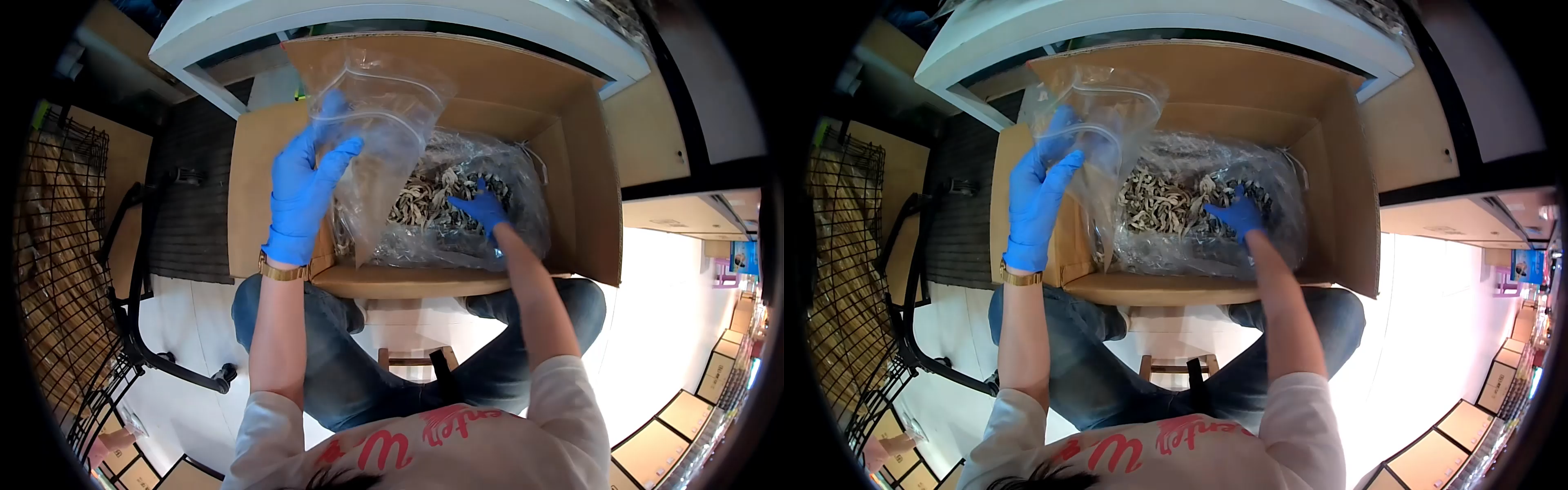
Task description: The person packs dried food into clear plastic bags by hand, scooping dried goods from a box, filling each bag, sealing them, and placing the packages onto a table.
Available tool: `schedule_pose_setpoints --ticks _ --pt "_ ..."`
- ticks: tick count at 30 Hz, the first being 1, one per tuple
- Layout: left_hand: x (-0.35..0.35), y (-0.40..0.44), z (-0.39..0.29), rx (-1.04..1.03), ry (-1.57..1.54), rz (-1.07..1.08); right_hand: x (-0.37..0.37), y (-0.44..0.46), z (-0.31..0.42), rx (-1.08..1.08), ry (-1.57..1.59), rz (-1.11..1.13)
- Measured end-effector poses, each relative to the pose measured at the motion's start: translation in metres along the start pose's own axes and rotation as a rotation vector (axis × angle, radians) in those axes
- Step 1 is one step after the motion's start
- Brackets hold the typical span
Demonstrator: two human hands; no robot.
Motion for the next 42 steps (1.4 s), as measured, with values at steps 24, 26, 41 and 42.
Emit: schedule_pose_setpoints --ticks 24,26,41,42 --pt "-0.011 -0.005 0.005 -0.067 0.292 -0.033 -0.073 0.052 -0.029 -0.051 -0.019 -0.388" --pt "-0.013 -0.005 0.006 -0.085 0.273 -0.042 -0.073 0.051 -0.02 -0.02 -0.093 -0.369" --pt "-0.011 -0.002 0.0 -0.101 0.344 -0.047 -0.064 0.052 -0.003 0.121 0.354 -0.279" --pt "-0.011 -0.002 0.0 -0.114 0.351 -0.049 -0.049 0.033 0.016 0.105 0.552 -0.228"
Point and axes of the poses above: each hand's wrist, its own y-axis towards the middle knuckle, its own x-axis out of the back of the hand, z = x × y, the point moved 5 cm from there along y, towards the middle knuckle, and after that the axes turned 10 degrees about x, right-handed, at the moved point
